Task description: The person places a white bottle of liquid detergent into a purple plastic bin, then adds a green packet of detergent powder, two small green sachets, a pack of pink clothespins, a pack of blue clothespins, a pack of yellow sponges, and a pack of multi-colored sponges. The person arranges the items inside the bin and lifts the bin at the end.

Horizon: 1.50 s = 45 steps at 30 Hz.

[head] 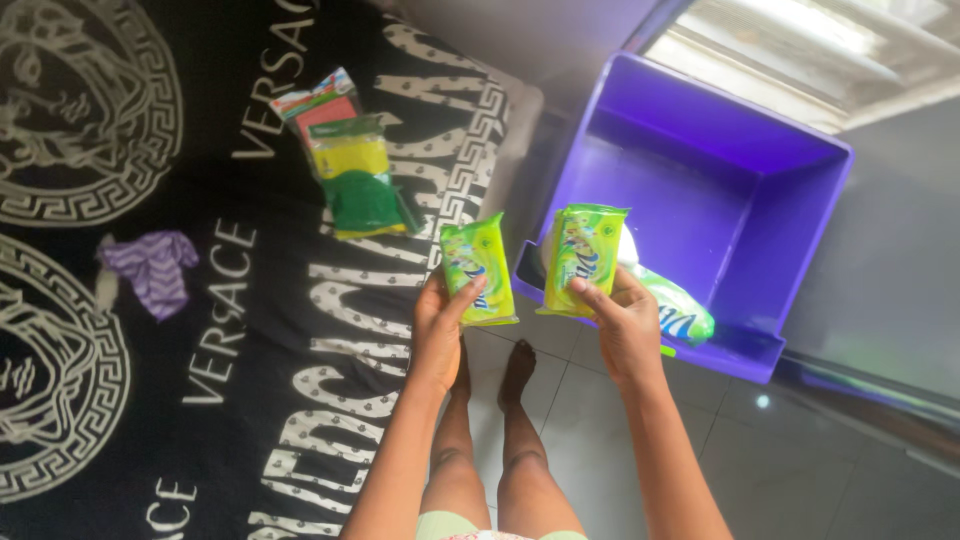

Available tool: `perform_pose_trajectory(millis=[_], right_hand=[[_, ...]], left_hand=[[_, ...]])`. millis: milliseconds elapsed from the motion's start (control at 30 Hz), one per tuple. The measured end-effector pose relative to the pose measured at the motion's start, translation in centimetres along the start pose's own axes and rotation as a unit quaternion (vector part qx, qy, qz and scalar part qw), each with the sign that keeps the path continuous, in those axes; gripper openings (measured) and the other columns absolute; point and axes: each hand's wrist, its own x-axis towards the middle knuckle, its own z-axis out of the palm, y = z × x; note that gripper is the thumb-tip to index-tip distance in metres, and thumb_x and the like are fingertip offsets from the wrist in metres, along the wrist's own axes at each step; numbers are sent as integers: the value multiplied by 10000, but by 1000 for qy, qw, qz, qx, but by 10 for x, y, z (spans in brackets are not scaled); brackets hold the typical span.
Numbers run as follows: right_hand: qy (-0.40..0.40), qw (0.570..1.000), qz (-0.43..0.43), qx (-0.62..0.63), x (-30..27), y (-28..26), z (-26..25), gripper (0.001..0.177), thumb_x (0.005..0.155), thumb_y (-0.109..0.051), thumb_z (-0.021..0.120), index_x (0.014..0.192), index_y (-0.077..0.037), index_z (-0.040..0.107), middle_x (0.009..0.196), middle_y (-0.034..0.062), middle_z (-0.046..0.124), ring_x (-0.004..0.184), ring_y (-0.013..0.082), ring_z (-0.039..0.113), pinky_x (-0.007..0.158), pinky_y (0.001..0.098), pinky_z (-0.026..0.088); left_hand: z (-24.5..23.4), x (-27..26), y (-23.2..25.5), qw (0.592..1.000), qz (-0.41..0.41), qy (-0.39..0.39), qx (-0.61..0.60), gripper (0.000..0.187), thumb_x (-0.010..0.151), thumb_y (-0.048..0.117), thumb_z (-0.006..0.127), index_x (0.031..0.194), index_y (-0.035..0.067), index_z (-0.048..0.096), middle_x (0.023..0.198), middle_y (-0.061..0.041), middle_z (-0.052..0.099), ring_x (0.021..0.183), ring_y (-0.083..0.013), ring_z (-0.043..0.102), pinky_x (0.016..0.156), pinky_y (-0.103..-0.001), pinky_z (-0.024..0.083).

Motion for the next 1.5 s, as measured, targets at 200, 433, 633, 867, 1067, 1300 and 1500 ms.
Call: perform_pose_trajectory(millis=[200, 433, 633, 867, 1067, 1300, 1500], right_hand=[[77, 997, -5, 22, -13, -3, -43, 445, 875, -97, 765, 1272, 52, 631, 1138, 127, 736, 1028, 199, 713, 914, 360, 572], [120, 992, -11, 36, -21, -1, -79, 442, 875, -108, 771, 1276, 29, 643, 1122, 118, 740, 1003, 182, 709, 870, 328, 558], [144, 987, -27, 63, 9, 7, -132, 343, 955, -157, 706, 1240, 24, 643, 1141, 113, 733, 1026, 181, 711, 894, 350, 576], [153, 988, 20, 23, 131, 76, -228, 340, 945, -155, 712, 1218, 33, 640, 1097, 124, 719, 963, 206, 714, 838, 372, 601], [198, 965, 97, -139, 212, 154, -269, 395, 884, -141, 784, 1224, 27, 673, 1054, 136, 758, 932, 215, 722, 808, 362, 564], [244, 930, 206, -183, 242, 195, -275, 469, 821, -162, 823, 1231, -8, 655, 1051, 159, 716, 862, 266, 697, 692, 477, 558], [230, 939, 159, -201, 256, 214, -285, 490, 800, -145, 853, 1216, 17, 650, 1039, 162, 738, 885, 257, 732, 744, 407, 594]], left_hand=[[47, -8, -2, 996, -34, -61, 54, 451, 883, 134, 740, 1305, 57, 604, 1203, -36, 691, 1130, -117, 642, 1010, -301, 493], [75, -9, -9, 990, -52, -97, 90, 442, 902, 143, 736, 1311, 33, 612, 1202, -66, 692, 1115, -138, 642, 999, -315, 495], [87, -4, -18, 989, -53, -99, 101, 439, 898, 146, 738, 1303, 33, 610, 1198, -61, 693, 1115, -135, 641, 1004, -312, 488], [99, 1, -24, 988, -59, -91, 114, 428, 903, 148, 732, 1294, 26, 609, 1198, -69, 692, 1120, -139, 639, 1013, -314, 478], [108, 2, -29, 986, -65, -89, 122, 419, 909, 145, 722, 1294, 27, 609, 1204, -70, 692, 1126, -140, 637, 1011, -314, 478], [114, 3, -41, 987, -87, -79, 113, 468, 891, 124, 722, 1333, 35, 593, 1205, -68, 695, 1118, -140, 646, 990, -320, 496], [116, 4, -48, 985, -97, -79, 116, 473, 896, 111, 726, 1338, 20, 586, 1196, -81, 698, 1110, -147, 652, 981, -323, 506]])
